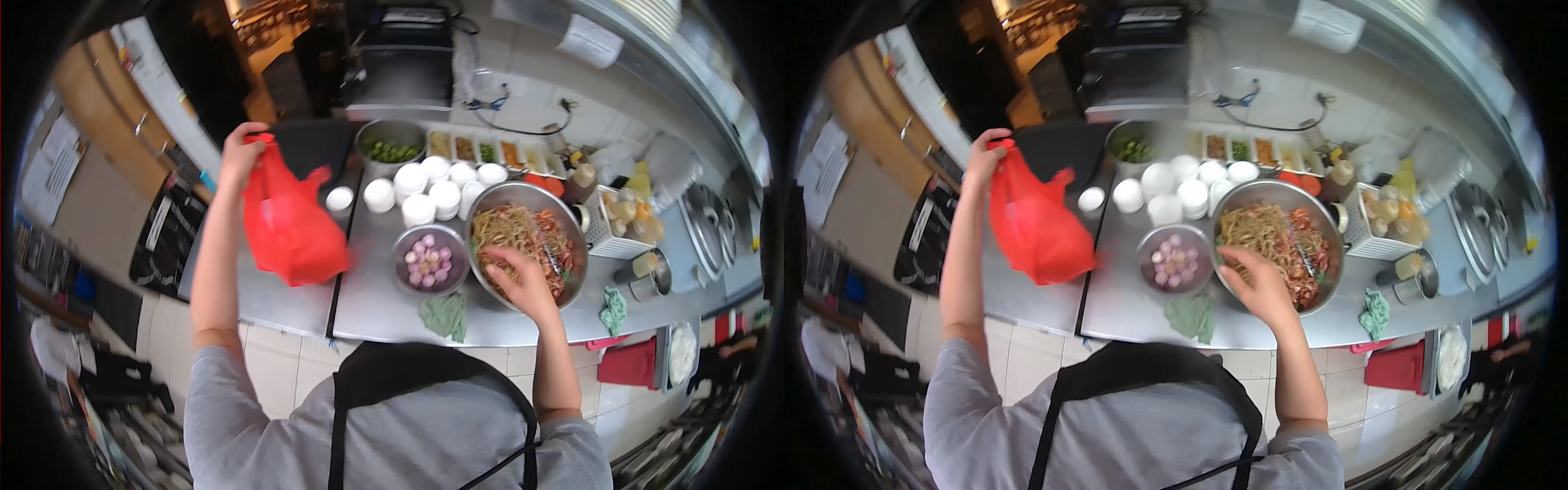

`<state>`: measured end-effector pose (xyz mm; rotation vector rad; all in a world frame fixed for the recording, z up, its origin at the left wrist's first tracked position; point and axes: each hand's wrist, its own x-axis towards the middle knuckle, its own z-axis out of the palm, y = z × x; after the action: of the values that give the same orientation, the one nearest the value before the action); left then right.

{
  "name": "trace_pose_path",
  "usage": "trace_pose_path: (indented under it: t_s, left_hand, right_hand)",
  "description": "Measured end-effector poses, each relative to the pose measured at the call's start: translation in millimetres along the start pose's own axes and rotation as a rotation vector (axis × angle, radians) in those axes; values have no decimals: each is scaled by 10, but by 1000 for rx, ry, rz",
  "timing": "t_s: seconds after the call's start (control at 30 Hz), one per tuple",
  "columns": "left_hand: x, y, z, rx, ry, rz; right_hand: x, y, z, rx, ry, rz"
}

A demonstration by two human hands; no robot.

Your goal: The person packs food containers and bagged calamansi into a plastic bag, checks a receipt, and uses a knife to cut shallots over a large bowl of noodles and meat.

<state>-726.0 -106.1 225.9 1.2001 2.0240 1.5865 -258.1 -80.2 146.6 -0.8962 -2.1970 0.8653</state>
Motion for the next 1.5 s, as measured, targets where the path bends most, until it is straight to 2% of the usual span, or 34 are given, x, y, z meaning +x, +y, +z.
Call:
trace_pose_path:
  t_s: [0.07, 0.1, 0.13, 0.17, 0.23, 0.3, 0.37, 0.5, 0.6, 0.7, 0.77, 0.87, 0.93, 1.07, 1.17, 1.23, 1.4, 1.5]
  left_hand:
    - [481, 21, -81, 79, 11, 21]
    - [711, 30, -134, 130, 13, 30]
    - [1039, -156, -197, 162, 30, 149]
    - [1362, -329, -215, 193, 51, 266]
    - [1634, -347, -186, 391, 120, 174]
    - [2004, -633, -167, 491, 144, 186]
    - [2260, -922, -128, 563, 180, 118]
    - [2672, -1786, -32, 679, 191, 41]
    - [2539, -1760, 230, 672, 221, 73]
    - [2335, -1468, 421, 736, 262, 12]
    - [2192, -1146, 545, 851, 342, 203]
    - [1948, -684, 639, 752, 305, 285]
    - [1764, -505, 693, 612, 238, 546]
    - [955, -90, 943, 504, 235, 656]
    - [389, -33, 1206, 353, 170, 627]
    - [23, -83, 1436, 371, 126, 644]
    - [-731, -276, 2047, 161, 6, 419]
    - [-1085, -158, 2394, 220, -11, 265]
  right_hand:
    - [-175, 111, -149, -30, 119, 61]
    - [-250, 134, -212, -52, 135, 196]
    - [-329, 159, -261, -66, 146, 332]
    - [-410, 213, -294, -69, 184, 340]
    - [-555, 377, -322, -235, 337, 339]
    - [-634, 418, -352, -243, 414, 337]
    - [-693, 342, -395, -281, 374, 517]
    - [-795, 416, -370, -391, 392, 526]
    - [-829, 441, -365, -426, 379, 535]
    - [-864, 487, -364, -483, 377, 547]
    - [-884, 515, -378, -474, 383, 540]
    - [-913, 580, -437, -453, 368, 550]
    - [-948, 678, -493, -458, 365, 530]
    - [-909, 778, -762, -428, 333, 477]
    - [-792, 868, -1109, -410, 336, 344]
    - [-674, 934, -1405, -403, 341, 330]
    - [-361, 1479, -2444, -447, 399, 290]
    - [-136, 2183, -3360, -632, 514, 293]
